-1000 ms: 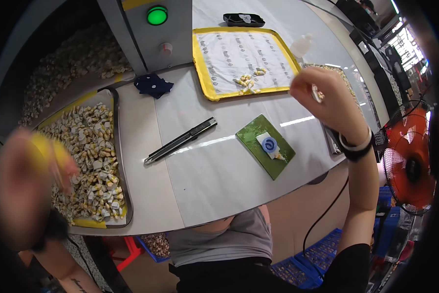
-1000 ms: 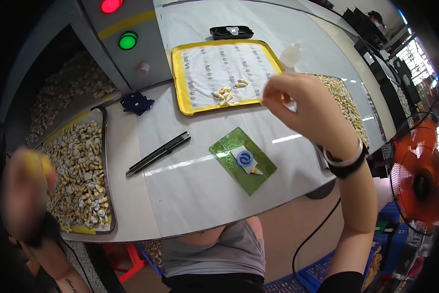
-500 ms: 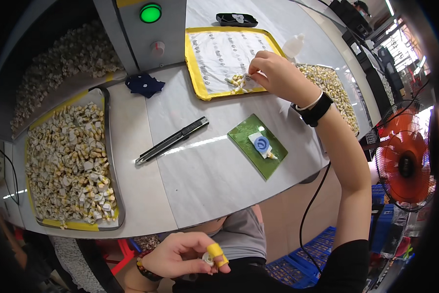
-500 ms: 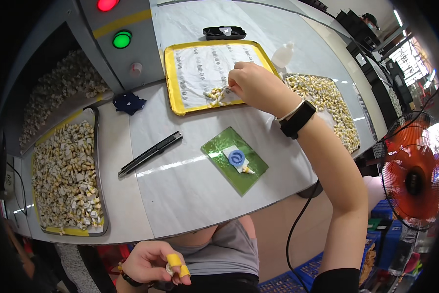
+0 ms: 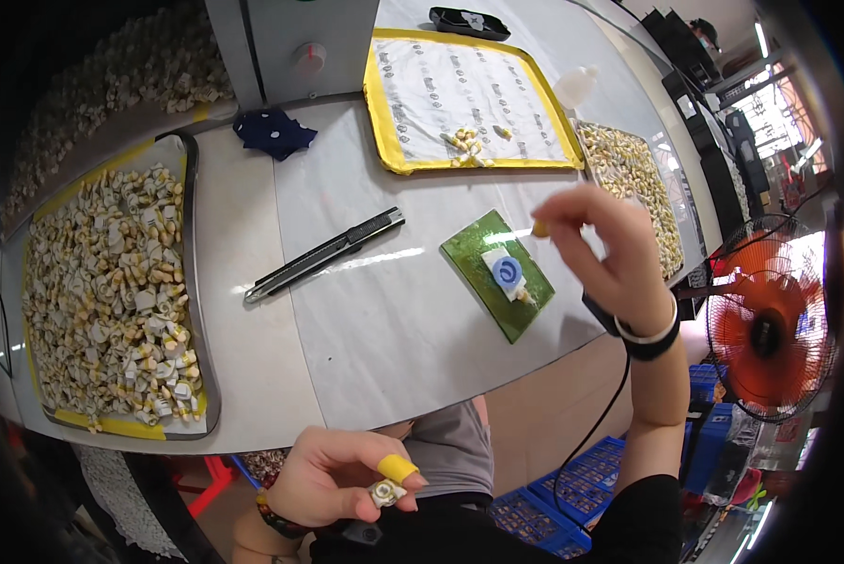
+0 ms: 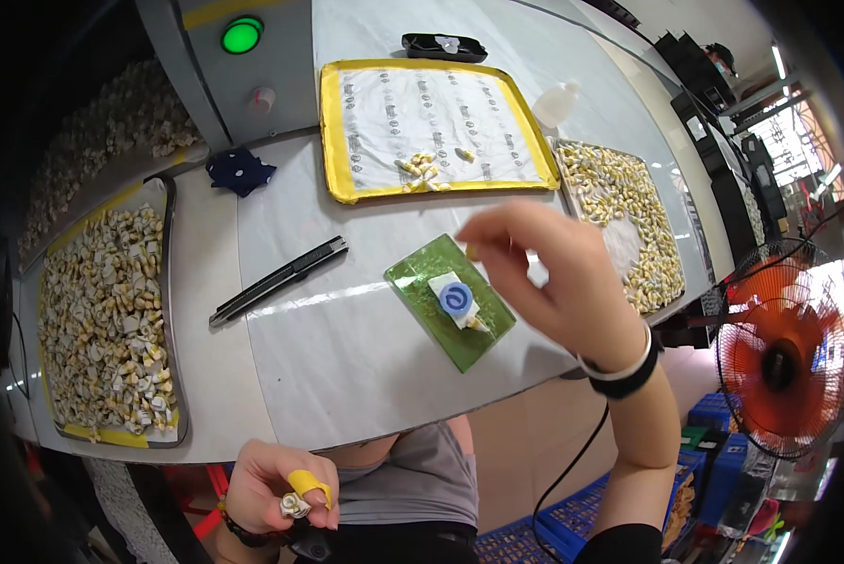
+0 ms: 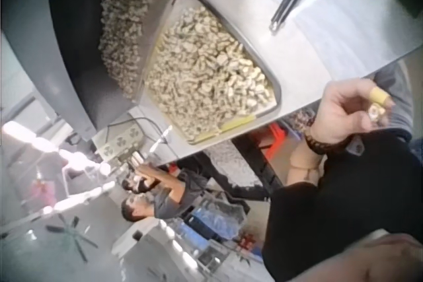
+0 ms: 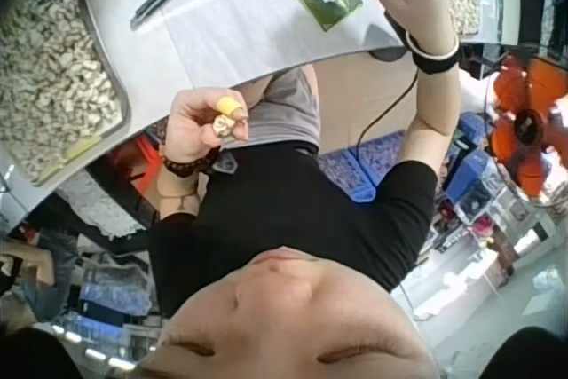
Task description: The person sits at a workstation and repeatedly picks up small, white, segmented corn cob pieces from a tray. They use their hands to manipulate and assemble these pieces into a larger, spiral-shaped structure. The person wears yellow finger cots on their index fingers during the process. A utility knife and a small container of adhesive are visible on the table but are not used in the clip.
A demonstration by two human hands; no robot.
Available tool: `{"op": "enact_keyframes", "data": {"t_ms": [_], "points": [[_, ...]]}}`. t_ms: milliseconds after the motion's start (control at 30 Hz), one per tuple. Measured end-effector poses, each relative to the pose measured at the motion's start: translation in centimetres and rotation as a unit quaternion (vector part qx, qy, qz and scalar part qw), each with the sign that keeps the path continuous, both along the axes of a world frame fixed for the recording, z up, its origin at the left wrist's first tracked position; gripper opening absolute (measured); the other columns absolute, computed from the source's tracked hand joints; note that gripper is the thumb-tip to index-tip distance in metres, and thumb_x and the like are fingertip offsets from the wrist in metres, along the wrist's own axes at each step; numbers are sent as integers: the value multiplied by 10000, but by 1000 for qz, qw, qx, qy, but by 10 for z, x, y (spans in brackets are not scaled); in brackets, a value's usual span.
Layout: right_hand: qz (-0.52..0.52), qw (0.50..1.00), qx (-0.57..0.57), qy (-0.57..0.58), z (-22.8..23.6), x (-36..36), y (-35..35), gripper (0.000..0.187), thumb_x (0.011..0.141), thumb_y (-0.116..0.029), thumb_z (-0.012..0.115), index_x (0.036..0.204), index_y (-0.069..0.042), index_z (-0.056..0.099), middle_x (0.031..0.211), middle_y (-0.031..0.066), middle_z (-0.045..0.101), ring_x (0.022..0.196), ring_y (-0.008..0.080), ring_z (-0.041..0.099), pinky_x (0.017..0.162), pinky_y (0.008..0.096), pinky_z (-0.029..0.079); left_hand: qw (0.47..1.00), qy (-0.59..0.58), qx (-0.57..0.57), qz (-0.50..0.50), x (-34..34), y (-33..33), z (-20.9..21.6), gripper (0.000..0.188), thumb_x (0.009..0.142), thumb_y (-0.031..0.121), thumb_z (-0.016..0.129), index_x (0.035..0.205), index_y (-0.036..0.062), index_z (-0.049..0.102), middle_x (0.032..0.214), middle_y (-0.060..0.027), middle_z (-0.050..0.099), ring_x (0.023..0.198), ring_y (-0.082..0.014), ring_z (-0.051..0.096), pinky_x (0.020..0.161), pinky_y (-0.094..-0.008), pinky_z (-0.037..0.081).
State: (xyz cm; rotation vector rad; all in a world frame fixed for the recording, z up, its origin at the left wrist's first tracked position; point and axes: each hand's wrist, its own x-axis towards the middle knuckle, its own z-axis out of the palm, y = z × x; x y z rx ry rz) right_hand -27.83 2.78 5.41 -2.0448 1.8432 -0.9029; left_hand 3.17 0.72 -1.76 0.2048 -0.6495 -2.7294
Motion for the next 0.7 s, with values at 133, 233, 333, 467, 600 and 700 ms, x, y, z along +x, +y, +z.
{"op": "enact_keyframes", "data": {"t_ms": [133, 233, 333, 467, 600, 700], "points": [[-15, 997, 28, 72, -2, 13, 17, 118, 798, 32, 597, 906, -13, 582, 778, 86, 615, 651, 213, 598, 563, 294, 475, 999, 10, 33, -16, 3, -1, -4, 456, 752, 205, 764, 1063, -86, 600, 977, -155, 634, 901, -235, 651, 808, -326, 528], [-13, 994, 13, 105, -9, 9, 21, 114, 775, 26, 628, 874, -20, 599, 771, 78, 607, 665, 215, 587, 577, 302, 471, 999, 12, 48, -19, 1, -2, -2, 464, 754, 195, 763, 1072, -90, 584, 983, -156, 635, 899, -242, 654, 823, -334, 526], [6, 991, -19, 131, -12, 8, 19, 113, 745, 24, 654, 836, -29, 614, 761, 70, 596, 688, 217, 573, 593, 309, 465, 998, 15, 57, -17, -1, -2, -2, 471, 754, 191, 763, 1079, -91, 570, 987, -157, 636, 907, -245, 654, 831, -336, 524], [8, 989, -22, 144, -21, 11, 17, 142, 705, 29, 668, 823, -29, 614, 769, 64, 575, 722, 228, 559, 605, 317, 466, 997, -50, 54, 19, -7, 0, 10, 422, 738, 248, 776, 935, -72, 583, 822, -182, 639, 756, -260, 627, 685, -377, 550], [43, 973, -23, 223, -22, 13, 13, 187, 656, 37, 645, 826, -20, 593, 779, 63, 554, 739, 234, 549, 624, 318, 475, 999, 2, 46, -10, -5, 2, -4, 482, 757, 250, 759, 1061, -64, 555, 965, -132, 637, 876, -221, 656, 817, -317, 522], [80, 965, -10, 249, -19, 13, 15, 183, 645, 7, 620, 822, -16, 580, 777, 64, 548, 739, 223, 548, 638, 309, 479, 997, -29, 70, 0, -6, 3, -4, 491, 770, 283, 748, 1060, -56, 544, 939, -128, 641, 858, -210, 656, 802, -310, 527]]}}
